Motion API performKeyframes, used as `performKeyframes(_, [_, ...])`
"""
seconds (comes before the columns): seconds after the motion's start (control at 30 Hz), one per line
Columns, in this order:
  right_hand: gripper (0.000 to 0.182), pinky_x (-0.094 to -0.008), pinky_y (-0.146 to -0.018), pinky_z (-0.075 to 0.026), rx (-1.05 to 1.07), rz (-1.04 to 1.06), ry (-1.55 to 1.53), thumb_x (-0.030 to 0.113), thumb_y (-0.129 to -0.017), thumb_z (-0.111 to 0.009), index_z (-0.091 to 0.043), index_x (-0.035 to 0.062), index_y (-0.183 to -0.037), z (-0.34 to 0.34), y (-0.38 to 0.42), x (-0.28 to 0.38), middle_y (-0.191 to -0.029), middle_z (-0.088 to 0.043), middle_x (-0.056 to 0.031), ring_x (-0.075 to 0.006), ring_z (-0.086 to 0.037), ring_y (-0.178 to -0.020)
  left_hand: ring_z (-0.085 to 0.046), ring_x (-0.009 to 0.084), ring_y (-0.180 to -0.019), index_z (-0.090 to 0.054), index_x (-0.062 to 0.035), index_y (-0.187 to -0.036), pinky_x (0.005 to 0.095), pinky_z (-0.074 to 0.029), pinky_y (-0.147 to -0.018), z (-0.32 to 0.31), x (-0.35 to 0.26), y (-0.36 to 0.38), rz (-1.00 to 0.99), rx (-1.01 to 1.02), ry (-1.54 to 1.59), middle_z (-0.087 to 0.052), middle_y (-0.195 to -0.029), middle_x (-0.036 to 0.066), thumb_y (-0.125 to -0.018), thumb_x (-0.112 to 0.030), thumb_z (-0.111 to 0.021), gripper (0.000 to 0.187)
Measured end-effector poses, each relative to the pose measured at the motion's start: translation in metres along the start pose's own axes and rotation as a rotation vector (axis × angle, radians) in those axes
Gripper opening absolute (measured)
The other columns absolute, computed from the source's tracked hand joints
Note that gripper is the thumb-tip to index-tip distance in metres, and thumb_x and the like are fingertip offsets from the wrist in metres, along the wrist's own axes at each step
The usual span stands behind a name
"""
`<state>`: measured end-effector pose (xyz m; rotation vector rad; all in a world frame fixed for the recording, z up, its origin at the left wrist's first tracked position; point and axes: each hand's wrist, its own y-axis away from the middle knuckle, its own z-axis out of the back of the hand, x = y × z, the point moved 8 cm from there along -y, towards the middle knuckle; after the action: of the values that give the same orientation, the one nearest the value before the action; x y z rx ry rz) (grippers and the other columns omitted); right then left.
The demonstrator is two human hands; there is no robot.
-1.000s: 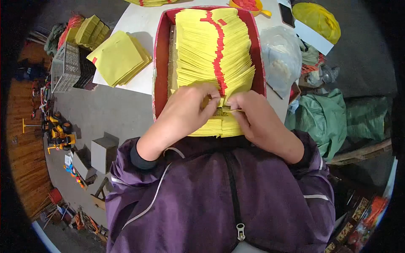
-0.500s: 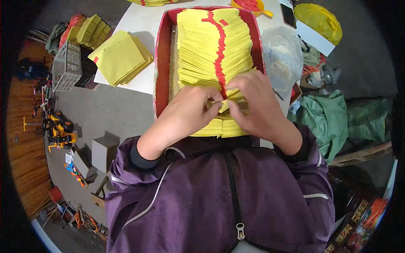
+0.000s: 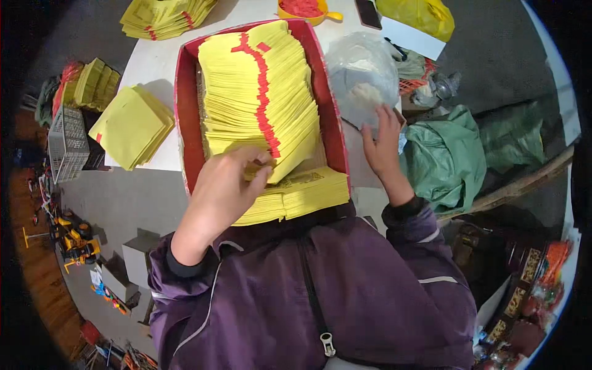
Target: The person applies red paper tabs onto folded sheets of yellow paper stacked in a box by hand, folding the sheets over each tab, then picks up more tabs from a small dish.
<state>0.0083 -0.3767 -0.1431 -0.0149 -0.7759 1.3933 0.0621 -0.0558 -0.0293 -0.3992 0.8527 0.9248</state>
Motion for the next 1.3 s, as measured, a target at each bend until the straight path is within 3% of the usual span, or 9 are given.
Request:
performKeyframes(0.03, [0.044,-0.0487,-0.106,-0.045,-0.129,0.104,0.304,0.017,-0.093,-0.065,-0.058,0.0032,-0.134,0.003,0.003,-0.005,-0.132,-0.06,-0.02,-0.0418,-0.056,-0.121,-0.054,0.0137,-0.059,-0.075,0.0027,-0.103,0.028,-0.044,-0.056,0.003,-0.001,0.0,0.01,-0.026,0.012,-0.071,-0.081,0.006,-0.089,-0.004,-0.074,0.015])
performKeyframes(0.2, [0.036,-0.054,-0.107,-0.041,-0.075,0.218,0.567,0.018,-0.093,-0.065,-0.063,0.0034,-0.126,-0.006,0.006,0.018,-0.131,-0.059,-0.0208,-0.0451,-0.052,-0.123,-0.051,0.0116,-0.059,-0.075,0.0022,-0.102,0.0256,-0.041,-0.055,0.013,0.004,0.0,0.138,-0.032,0.078,-0.071,-0.079,0.004,-0.09,-0.004,-0.075,0.014])
performKeyframes(0.4, [0.027,-0.0491,-0.103,-0.044,0.05,0.175,0.258,0.014,-0.092,-0.066,-0.066,0.0044,-0.117,0.009,-0.04,0.052,-0.125,-0.062,-0.0177,-0.0391,-0.056,-0.115,-0.049,0.0097,-0.058,-0.074,0.0012,-0.102,0.0244,-0.04,-0.055,0.037,0.003,-0.001,0.088,-0.124,0.089,-0.069,-0.079,0.002,-0.09,-0.003,-0.075,0.012])
performKeyframes(0.53, [0.027,-0.0428,-0.098,-0.047,0.137,0.079,-0.389,0.007,-0.088,-0.066,-0.066,0.0052,-0.115,0.01,-0.113,0.121,-0.116,-0.064,-0.0133,-0.0314,-0.059,-0.105,-0.049,0.0085,-0.059,-0.073,0.0009,-0.1,0.0241,-0.04,-0.055,0.046,0.005,-0.005,0.076,-0.179,0.104,-0.069,-0.079,0.002,-0.091,-0.003,-0.075,0.01])
performKeyframes(0.63, [0.029,-0.038,-0.094,-0.048,0.11,0.303,-0.34,0.003,-0.085,-0.066,-0.066,0.0048,-0.115,-0.017,-0.15,0.153,-0.11,-0.065,-0.0103,-0.0264,-0.06,-0.097,-0.049,0.0083,-0.059,-0.073,0.0005,-0.1,0.024,-0.04,-0.055,0.048,0.01,-0.004,0.069,-0.192,0.123,-0.068,-0.079,0.002,-0.092,-0.003,-0.074,0.009])
performKeyframes(0.7, [0.03,-0.037,-0.096,-0.047,0.091,0.522,-0.291,0.002,-0.087,-0.066,-0.068,0.0037,-0.117,-0.031,-0.159,0.175,-0.117,-0.065,-0.0117,-0.0281,-0.058,-0.108,-0.05,0.008,-0.059,-0.072,0.0001,-0.1,0.0239,-0.04,-0.056,0.048,0.012,-0.005,0.058,-0.192,0.147,-0.068,-0.079,0.001,-0.093,-0.004,-0.074,0.008])
performKeyframes(0.9, [0.035,-0.0374,-0.096,-0.046,0.209,0.488,-0.133,0.001,-0.086,-0.066,-0.069,0.0048,-0.121,-0.063,-0.17,0.184,-0.119,-0.064,-0.0119,-0.0302,-0.057,-0.108,-0.055,0.0115,-0.065,-0.071,0.001,-0.094,0.0267,-0.046,-0.06,0.054,0.03,-0.014,0.198,-0.199,0.279,-0.066,-0.081,0.004,-0.093,-0.004,-0.073,0.006])
performKeyframes(1.23, [0.037,-0.0394,-0.092,-0.048,0.156,0.602,-0.205,0.005,-0.086,-0.066,-0.07,0.009,-0.122,-0.011,-0.121,0.237,-0.118,-0.064,-0.0137,-0.031,-0.057,-0.108,-0.057,0.0036,-0.057,-0.068,-0.0028,-0.111,0.0175,-0.035,-0.043,0.041,0.055,-0.065,0.32,-0.189,0.883,-0.063,-0.076,0.0,-0.104,-0.014,-0.059,0.016])
performKeyframes(1.3, [0.037,-0.039,-0.093,-0.048,0.171,0.702,-0.12,0.004,-0.087,-0.064,-0.07,0.01,-0.123,-0.008,-0.11,0.241,-0.119,-0.064,-0.0134,-0.0305,-0.058,-0.109,-0.058,0.004,-0.058,-0.068,-0.0028,-0.111,0.0173,-0.035,-0.043,0.034,0.059,-0.072,0.287,-0.004,0.819,-0.064,-0.078,0.0,-0.103,-0.011,-0.059,0.015])
